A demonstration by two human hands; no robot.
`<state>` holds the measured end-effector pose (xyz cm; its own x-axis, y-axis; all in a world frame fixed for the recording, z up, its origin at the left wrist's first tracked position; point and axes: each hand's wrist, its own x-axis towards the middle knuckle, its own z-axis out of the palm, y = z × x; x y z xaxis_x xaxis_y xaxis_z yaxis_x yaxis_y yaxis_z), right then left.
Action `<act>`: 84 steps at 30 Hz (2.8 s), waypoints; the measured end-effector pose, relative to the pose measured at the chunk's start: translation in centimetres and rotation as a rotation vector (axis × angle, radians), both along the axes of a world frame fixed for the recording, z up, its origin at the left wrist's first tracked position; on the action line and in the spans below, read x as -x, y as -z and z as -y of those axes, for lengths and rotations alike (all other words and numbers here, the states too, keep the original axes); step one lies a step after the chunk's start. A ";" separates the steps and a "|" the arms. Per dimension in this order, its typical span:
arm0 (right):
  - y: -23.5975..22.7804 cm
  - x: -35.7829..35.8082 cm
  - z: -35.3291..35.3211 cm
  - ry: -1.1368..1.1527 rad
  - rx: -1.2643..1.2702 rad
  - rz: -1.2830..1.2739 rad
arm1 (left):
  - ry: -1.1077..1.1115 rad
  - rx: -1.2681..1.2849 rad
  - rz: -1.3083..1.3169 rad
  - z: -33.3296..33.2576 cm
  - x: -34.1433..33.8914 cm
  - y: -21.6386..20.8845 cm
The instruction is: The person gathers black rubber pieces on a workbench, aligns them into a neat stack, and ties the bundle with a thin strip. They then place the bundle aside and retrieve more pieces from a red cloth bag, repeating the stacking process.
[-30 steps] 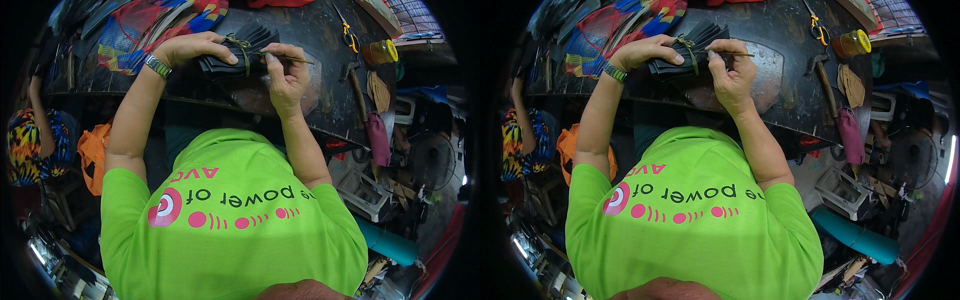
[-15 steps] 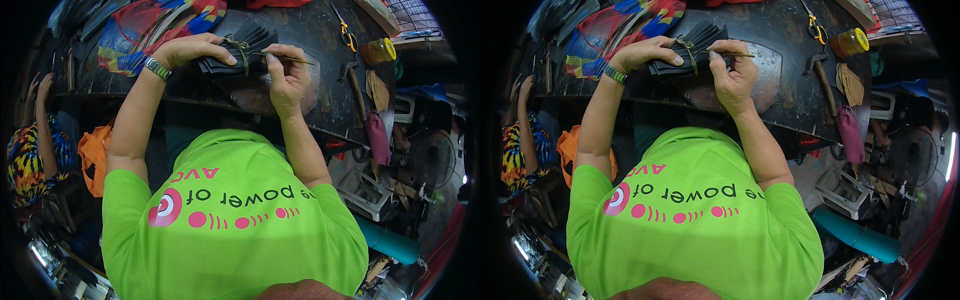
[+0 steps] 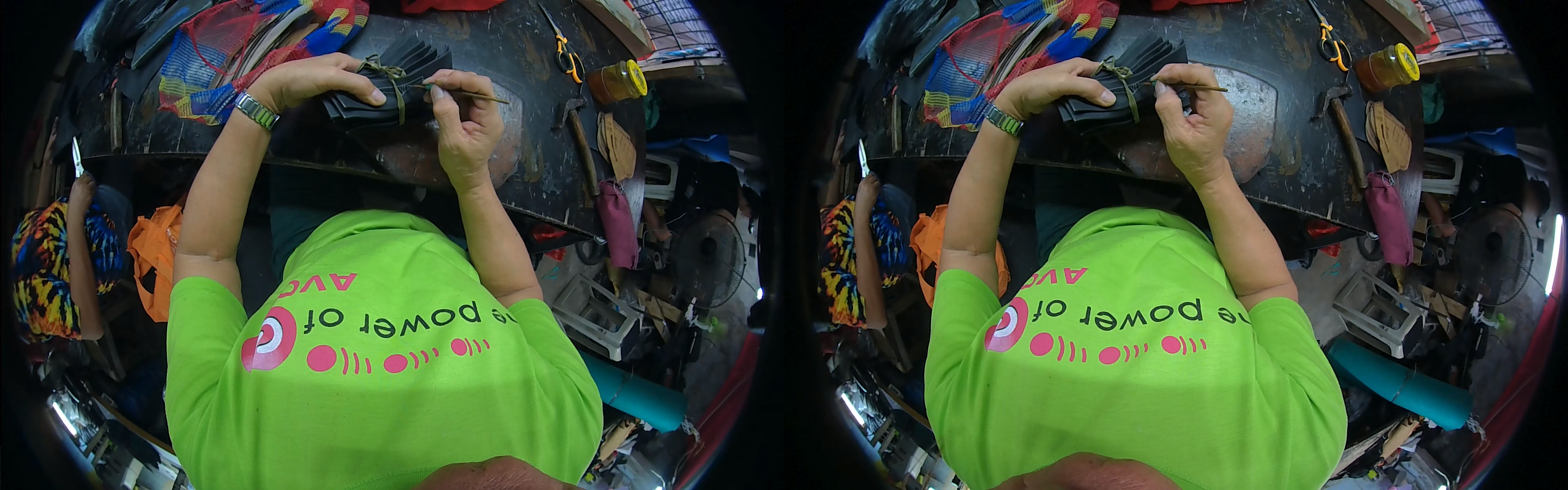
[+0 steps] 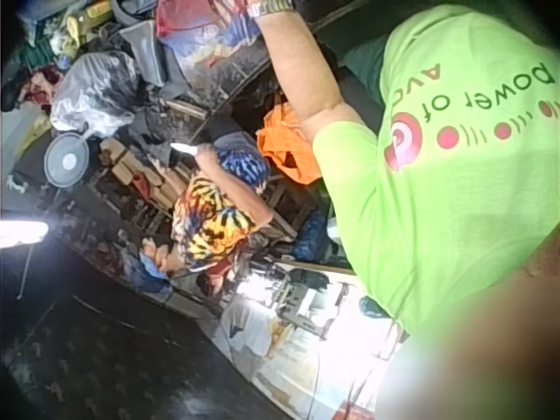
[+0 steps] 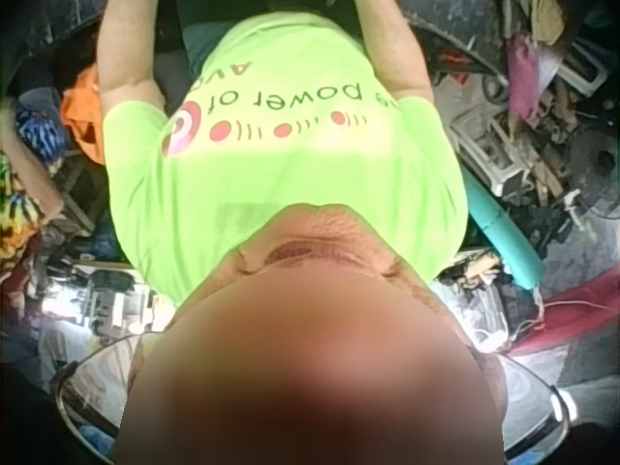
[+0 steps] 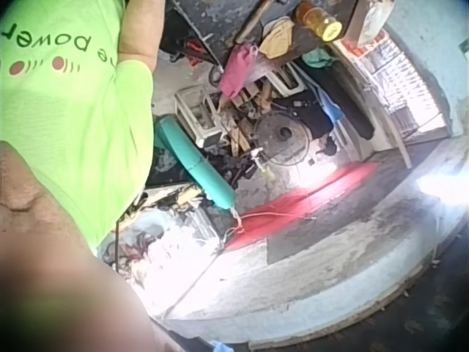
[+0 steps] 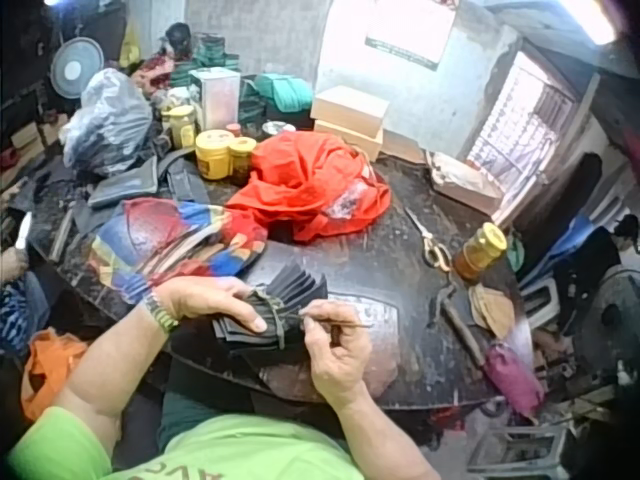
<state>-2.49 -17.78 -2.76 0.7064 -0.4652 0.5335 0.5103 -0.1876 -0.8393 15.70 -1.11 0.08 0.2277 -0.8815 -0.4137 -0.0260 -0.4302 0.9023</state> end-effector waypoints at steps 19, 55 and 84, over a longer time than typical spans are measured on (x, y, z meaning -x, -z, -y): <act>-0.3 0.0 0.1 0.025 -0.015 0.002 | -0.008 -0.003 -0.004 0.1 0.4 -0.5; -0.1 -0.4 0.1 0.027 -0.071 -0.006 | -0.017 0.022 0.028 0.1 0.0 0.1; 0.4 -0.1 0.5 0.005 -0.087 -0.002 | -0.022 0.049 -0.089 0.1 0.7 -1.4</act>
